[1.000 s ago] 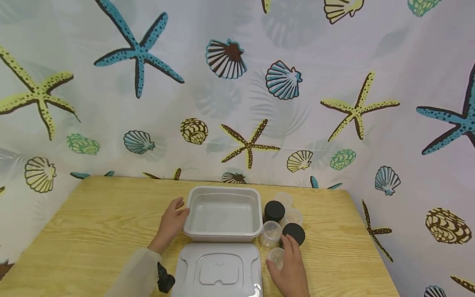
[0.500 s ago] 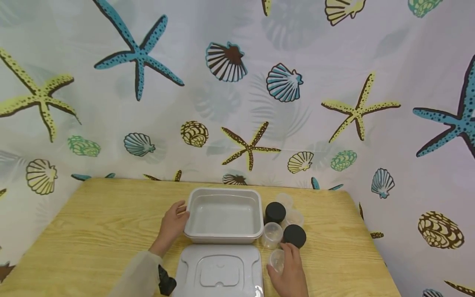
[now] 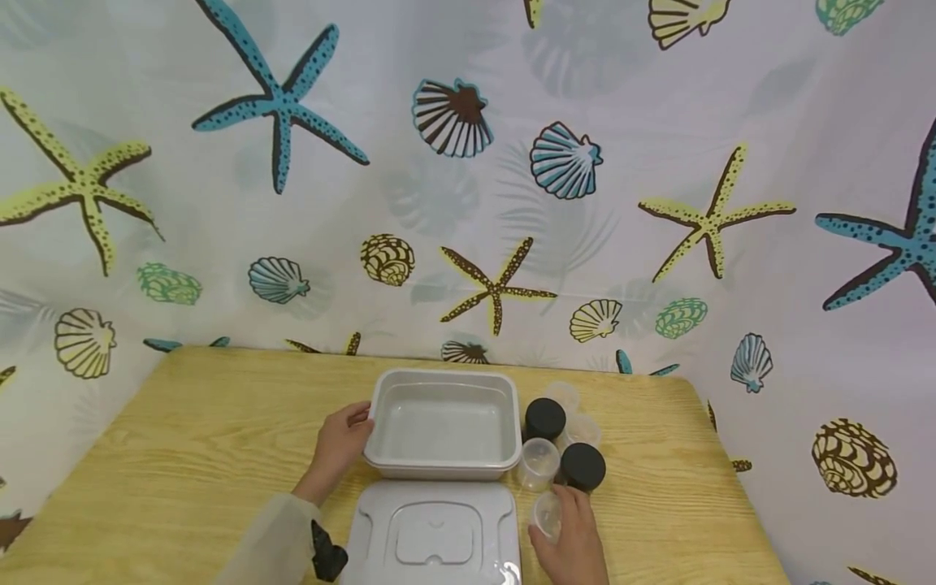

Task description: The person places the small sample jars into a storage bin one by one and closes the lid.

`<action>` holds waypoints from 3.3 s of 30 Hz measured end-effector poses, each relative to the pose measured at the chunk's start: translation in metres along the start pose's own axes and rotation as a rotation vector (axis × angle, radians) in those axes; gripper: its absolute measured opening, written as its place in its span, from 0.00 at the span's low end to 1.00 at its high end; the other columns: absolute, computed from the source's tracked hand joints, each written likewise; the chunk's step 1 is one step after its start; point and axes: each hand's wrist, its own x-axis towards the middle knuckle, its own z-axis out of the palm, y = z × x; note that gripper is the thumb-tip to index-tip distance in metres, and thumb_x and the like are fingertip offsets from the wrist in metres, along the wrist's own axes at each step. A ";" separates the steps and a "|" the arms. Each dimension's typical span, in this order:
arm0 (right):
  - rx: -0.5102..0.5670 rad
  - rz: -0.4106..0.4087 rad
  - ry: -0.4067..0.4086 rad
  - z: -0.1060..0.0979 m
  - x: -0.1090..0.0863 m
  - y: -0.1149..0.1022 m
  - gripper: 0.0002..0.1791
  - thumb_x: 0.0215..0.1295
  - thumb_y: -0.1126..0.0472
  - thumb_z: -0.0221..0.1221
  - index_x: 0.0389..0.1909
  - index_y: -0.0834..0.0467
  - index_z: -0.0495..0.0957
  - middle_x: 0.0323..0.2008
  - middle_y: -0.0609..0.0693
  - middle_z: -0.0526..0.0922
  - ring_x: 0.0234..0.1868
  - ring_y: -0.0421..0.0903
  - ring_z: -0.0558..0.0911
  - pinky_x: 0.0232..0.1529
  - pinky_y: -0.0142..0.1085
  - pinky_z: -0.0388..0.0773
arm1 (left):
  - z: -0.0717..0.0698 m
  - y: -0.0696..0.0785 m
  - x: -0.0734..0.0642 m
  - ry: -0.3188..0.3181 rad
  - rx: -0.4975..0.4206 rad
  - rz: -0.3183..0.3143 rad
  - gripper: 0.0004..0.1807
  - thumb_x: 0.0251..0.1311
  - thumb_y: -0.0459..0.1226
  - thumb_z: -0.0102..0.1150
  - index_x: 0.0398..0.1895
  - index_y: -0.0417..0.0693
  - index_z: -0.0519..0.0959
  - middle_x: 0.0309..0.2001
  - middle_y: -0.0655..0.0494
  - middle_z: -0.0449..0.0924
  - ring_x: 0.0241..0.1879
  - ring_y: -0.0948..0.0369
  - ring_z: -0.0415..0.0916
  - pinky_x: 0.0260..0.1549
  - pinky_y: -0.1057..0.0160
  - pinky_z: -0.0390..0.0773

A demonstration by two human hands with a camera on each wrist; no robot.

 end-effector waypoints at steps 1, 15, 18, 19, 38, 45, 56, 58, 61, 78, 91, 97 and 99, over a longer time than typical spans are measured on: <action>0.002 0.004 -0.003 0.000 0.000 0.000 0.30 0.50 0.61 0.69 0.54 0.67 0.71 0.52 0.62 0.72 0.52 0.61 0.77 0.53 0.54 0.75 | 0.000 0.000 0.000 0.001 -0.002 -0.001 0.21 0.66 0.32 0.47 0.61 0.34 0.71 0.54 0.34 0.77 0.53 0.43 0.76 0.49 0.50 0.79; 0.063 0.081 -0.070 -0.006 0.003 0.003 0.36 0.49 0.58 0.70 0.59 0.67 0.68 0.56 0.66 0.73 0.57 0.65 0.73 0.56 0.58 0.71 | -0.001 -0.002 0.002 -0.007 -0.036 -0.039 0.22 0.66 0.34 0.49 0.63 0.37 0.70 0.55 0.36 0.77 0.56 0.44 0.74 0.51 0.51 0.78; 0.073 0.094 -0.084 -0.007 0.003 0.003 0.38 0.48 0.58 0.70 0.59 0.67 0.68 0.57 0.67 0.72 0.58 0.66 0.72 0.57 0.59 0.70 | -0.002 -0.004 0.004 -0.019 -0.067 -0.059 0.22 0.66 0.34 0.49 0.63 0.38 0.70 0.57 0.36 0.75 0.57 0.45 0.74 0.52 0.52 0.78; 0.075 0.095 -0.085 -0.007 0.003 0.003 0.38 0.47 0.58 0.70 0.59 0.67 0.68 0.57 0.67 0.72 0.58 0.66 0.72 0.57 0.59 0.69 | -0.002 -0.004 0.005 -0.022 -0.076 -0.064 0.22 0.67 0.34 0.49 0.63 0.38 0.69 0.57 0.36 0.75 0.57 0.45 0.74 0.52 0.52 0.78; 0.100 0.102 -0.115 -0.014 0.006 -0.007 0.39 0.46 0.57 0.72 0.59 0.66 0.69 0.59 0.66 0.72 0.60 0.65 0.71 0.60 0.58 0.67 | -0.006 -0.005 0.004 -0.054 -0.117 -0.091 0.23 0.67 0.34 0.49 0.65 0.37 0.67 0.58 0.35 0.74 0.55 0.45 0.76 0.45 0.57 0.81; 0.097 0.073 -0.093 -0.017 0.007 -0.015 0.38 0.45 0.57 0.73 0.59 0.64 0.71 0.55 0.61 0.76 0.57 0.60 0.75 0.58 0.55 0.70 | -0.006 -0.005 0.004 -0.061 -0.113 -0.093 0.23 0.67 0.35 0.49 0.65 0.38 0.68 0.58 0.35 0.74 0.54 0.46 0.76 0.43 0.59 0.81; 0.111 0.018 -0.085 -0.027 0.013 -0.032 0.36 0.49 0.56 0.71 0.59 0.63 0.72 0.56 0.62 0.75 0.58 0.60 0.74 0.59 0.55 0.70 | -0.006 -0.006 0.004 -0.053 -0.112 -0.100 0.23 0.68 0.35 0.48 0.65 0.39 0.68 0.58 0.36 0.74 0.52 0.47 0.77 0.39 0.62 0.81; 0.109 0.009 -0.077 -0.027 0.015 -0.034 0.36 0.48 0.56 0.71 0.59 0.63 0.71 0.56 0.62 0.75 0.58 0.60 0.74 0.59 0.55 0.71 | -0.007 -0.006 0.004 -0.052 -0.113 -0.096 0.23 0.67 0.35 0.49 0.65 0.38 0.68 0.57 0.35 0.75 0.52 0.47 0.77 0.39 0.62 0.81; 0.112 -0.003 -0.057 -0.028 0.018 -0.036 0.37 0.47 0.56 0.72 0.59 0.64 0.71 0.56 0.62 0.75 0.58 0.59 0.75 0.58 0.54 0.71 | -0.007 -0.007 0.003 -0.056 -0.115 -0.086 0.23 0.67 0.35 0.49 0.65 0.38 0.68 0.57 0.35 0.74 0.53 0.46 0.76 0.42 0.60 0.81; 0.183 -0.017 -0.026 -0.029 0.043 -0.053 0.37 0.43 0.61 0.74 0.58 0.63 0.72 0.54 0.61 0.77 0.52 0.56 0.77 0.50 0.49 0.75 | -0.007 -0.007 0.004 -0.055 -0.123 -0.096 0.22 0.67 0.34 0.50 0.63 0.39 0.70 0.55 0.37 0.77 0.47 0.53 0.79 0.34 0.66 0.79; 0.190 -0.058 -0.041 -0.038 0.052 -0.070 0.37 0.44 0.59 0.73 0.58 0.60 0.72 0.56 0.59 0.77 0.54 0.55 0.77 0.52 0.50 0.74 | -0.006 -0.008 0.003 -0.045 -0.117 -0.084 0.22 0.67 0.34 0.50 0.63 0.38 0.70 0.55 0.37 0.77 0.50 0.49 0.78 0.36 0.64 0.81; 0.234 -0.047 -0.031 -0.032 0.059 -0.076 0.37 0.43 0.61 0.73 0.58 0.63 0.72 0.55 0.60 0.78 0.54 0.55 0.77 0.54 0.50 0.73 | -0.006 -0.006 0.001 -0.045 -0.116 -0.080 0.22 0.67 0.33 0.50 0.63 0.37 0.70 0.54 0.36 0.77 0.49 0.49 0.78 0.35 0.64 0.81; 0.257 -0.037 -0.035 -0.028 0.063 -0.078 0.37 0.43 0.62 0.73 0.58 0.63 0.72 0.55 0.60 0.77 0.55 0.56 0.76 0.54 0.51 0.73 | -0.007 -0.006 0.001 -0.048 -0.117 -0.074 0.22 0.66 0.33 0.50 0.63 0.37 0.70 0.54 0.36 0.77 0.50 0.48 0.78 0.38 0.62 0.81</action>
